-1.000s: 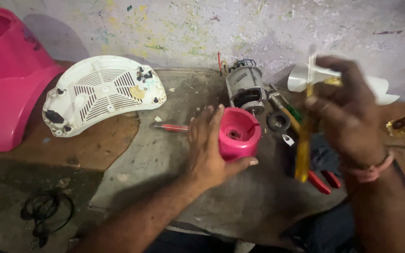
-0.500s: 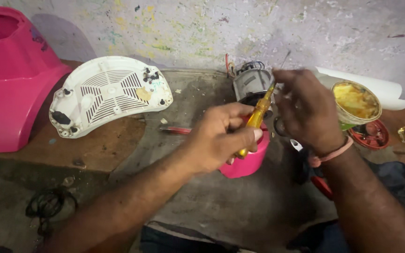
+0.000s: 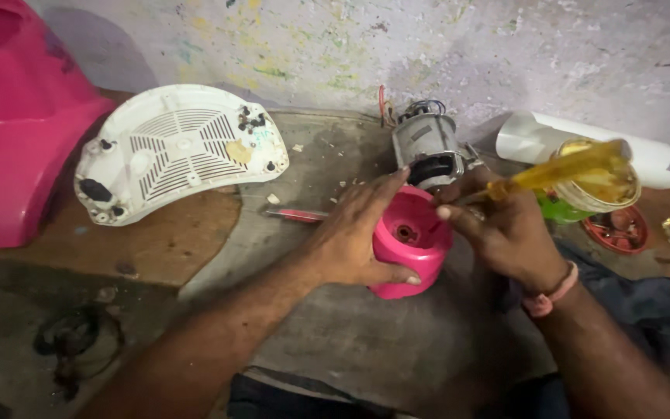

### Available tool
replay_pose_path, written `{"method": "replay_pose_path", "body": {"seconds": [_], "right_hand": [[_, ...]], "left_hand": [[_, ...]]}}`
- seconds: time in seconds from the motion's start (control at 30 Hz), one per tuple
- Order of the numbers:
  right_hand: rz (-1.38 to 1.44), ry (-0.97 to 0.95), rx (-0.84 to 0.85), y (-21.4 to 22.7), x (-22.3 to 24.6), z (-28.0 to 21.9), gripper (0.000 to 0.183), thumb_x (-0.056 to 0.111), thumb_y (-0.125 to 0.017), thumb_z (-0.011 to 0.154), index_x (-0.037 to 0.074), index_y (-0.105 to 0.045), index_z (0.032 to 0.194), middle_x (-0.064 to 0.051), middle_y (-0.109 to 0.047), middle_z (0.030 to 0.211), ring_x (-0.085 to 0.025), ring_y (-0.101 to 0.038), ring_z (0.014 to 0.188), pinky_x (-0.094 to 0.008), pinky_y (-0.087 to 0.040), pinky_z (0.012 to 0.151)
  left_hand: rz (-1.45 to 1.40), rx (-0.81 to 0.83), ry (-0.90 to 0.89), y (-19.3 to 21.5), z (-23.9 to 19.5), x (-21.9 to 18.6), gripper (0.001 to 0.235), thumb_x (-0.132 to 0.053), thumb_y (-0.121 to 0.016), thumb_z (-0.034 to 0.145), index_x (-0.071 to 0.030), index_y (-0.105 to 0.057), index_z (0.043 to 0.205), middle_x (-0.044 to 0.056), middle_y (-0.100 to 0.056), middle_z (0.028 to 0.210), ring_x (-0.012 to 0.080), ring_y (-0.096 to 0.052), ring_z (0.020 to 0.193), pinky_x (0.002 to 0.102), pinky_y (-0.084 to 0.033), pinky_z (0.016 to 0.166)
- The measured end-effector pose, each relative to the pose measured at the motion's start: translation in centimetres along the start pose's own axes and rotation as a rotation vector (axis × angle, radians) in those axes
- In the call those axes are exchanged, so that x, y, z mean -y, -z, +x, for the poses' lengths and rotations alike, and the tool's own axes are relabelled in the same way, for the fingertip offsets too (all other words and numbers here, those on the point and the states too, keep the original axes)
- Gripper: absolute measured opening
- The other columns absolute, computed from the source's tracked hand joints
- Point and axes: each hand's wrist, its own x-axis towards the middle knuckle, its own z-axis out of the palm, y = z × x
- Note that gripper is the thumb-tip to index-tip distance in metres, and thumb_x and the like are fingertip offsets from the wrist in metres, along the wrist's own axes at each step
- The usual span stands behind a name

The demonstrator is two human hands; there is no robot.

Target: The person wipes a blender motor with a cloth, then places a pink plastic housing over the motor assembly and uses a screwdriver to tighten screws inside the housing.

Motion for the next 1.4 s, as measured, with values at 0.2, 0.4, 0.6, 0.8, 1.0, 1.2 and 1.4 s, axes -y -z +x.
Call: {"method": "replay_pose_path", "body": {"seconds": [0.2,0.4,0.6,0.8,1.0,1.2,1.4], "right_hand": [[-0.143,-0.002,0.100,-0.7,-1.2,0.5,0.011,0.002,-0.075,0.089,0.003,-0.066,0.097,-0.002,-0.070,0.085,-0.009,-0.065,0.081,-0.026,-0.054,0.073],[-0.022,0.000,-0.017,-1.3,-1.6,-0.1,0.013,0.004,-0.070,0.093,0.004,-0.062,0.103,-0.003,-0.073,0.092,-0.010,-0.067,0.083,-0.027,-0.056,0.073],[-0.214,0.192,0.036,-1.2,-1.8,0.0,0.011,0.002,-0.070,0.094,0.003,-0.062,0.102,-0.006,-0.071,0.095,-0.015,-0.069,0.088,-0.029,-0.057,0.079],[-0.382,0.198,0.097,-1.2,-1.5,0.2,0.010,0.001,-0.070,0.091,0.003,-0.064,0.099,-0.007,-0.069,0.087,-0.018,-0.070,0.082,-0.031,-0.055,0.073],[-0.367,0.158,0.118,-0.9,-0.8,0.0,0.011,0.004,-0.070,0.089,0.005,-0.065,0.099,-0.007,-0.068,0.086,-0.019,-0.068,0.079,-0.032,-0.054,0.071],[-0.165,0.051,0.084,-1.3,-1.0,-0.2,0.009,0.003,-0.068,0.092,0.005,-0.064,0.100,-0.008,-0.068,0.088,-0.017,-0.066,0.081,-0.030,-0.054,0.073],[-0.380,0.166,0.052,-0.9,-0.8,-0.2,0.011,0.006,-0.072,0.088,0.005,-0.066,0.098,-0.007,-0.071,0.086,-0.019,-0.070,0.076,-0.031,-0.054,0.070]], "left_hand": [[-0.013,0.005,0.025,-1.0,-0.7,1.6,0.128,-0.061,-0.091,0.065,0.002,-0.031,0.159,0.029,-0.042,0.158,0.0448,-0.044,0.146,0.052,-0.036,0.122],[-0.006,-0.007,0.005,-1.1,-0.9,1.8,0.130,-0.062,-0.090,0.066,0.006,-0.031,0.158,0.030,-0.040,0.158,0.0455,-0.043,0.147,0.053,-0.035,0.123],[0.006,0.002,0.011,-1.2,-0.7,1.8,0.131,-0.064,-0.089,0.066,0.005,-0.029,0.159,0.030,-0.040,0.159,0.0447,-0.042,0.147,0.054,-0.034,0.123],[-0.011,0.008,0.031,-1.2,-0.7,1.7,0.130,-0.064,-0.088,0.067,0.004,-0.027,0.160,0.029,-0.039,0.159,0.0449,-0.042,0.147,0.055,-0.034,0.122],[0.001,0.003,0.032,-1.2,-0.8,1.6,0.129,-0.062,-0.088,0.069,0.005,-0.025,0.160,0.030,-0.038,0.159,0.0458,-0.042,0.147,0.056,-0.033,0.122],[0.018,0.008,0.037,-1.2,-0.7,1.5,0.129,-0.062,-0.088,0.067,0.005,-0.027,0.159,0.030,-0.039,0.158,0.0455,-0.043,0.145,0.056,-0.034,0.121],[0.014,-0.004,0.022,-1.6,-0.6,1.4,0.129,-0.063,-0.088,0.068,0.005,-0.027,0.159,0.030,-0.041,0.157,0.0453,-0.044,0.145,0.056,-0.035,0.121]]}}
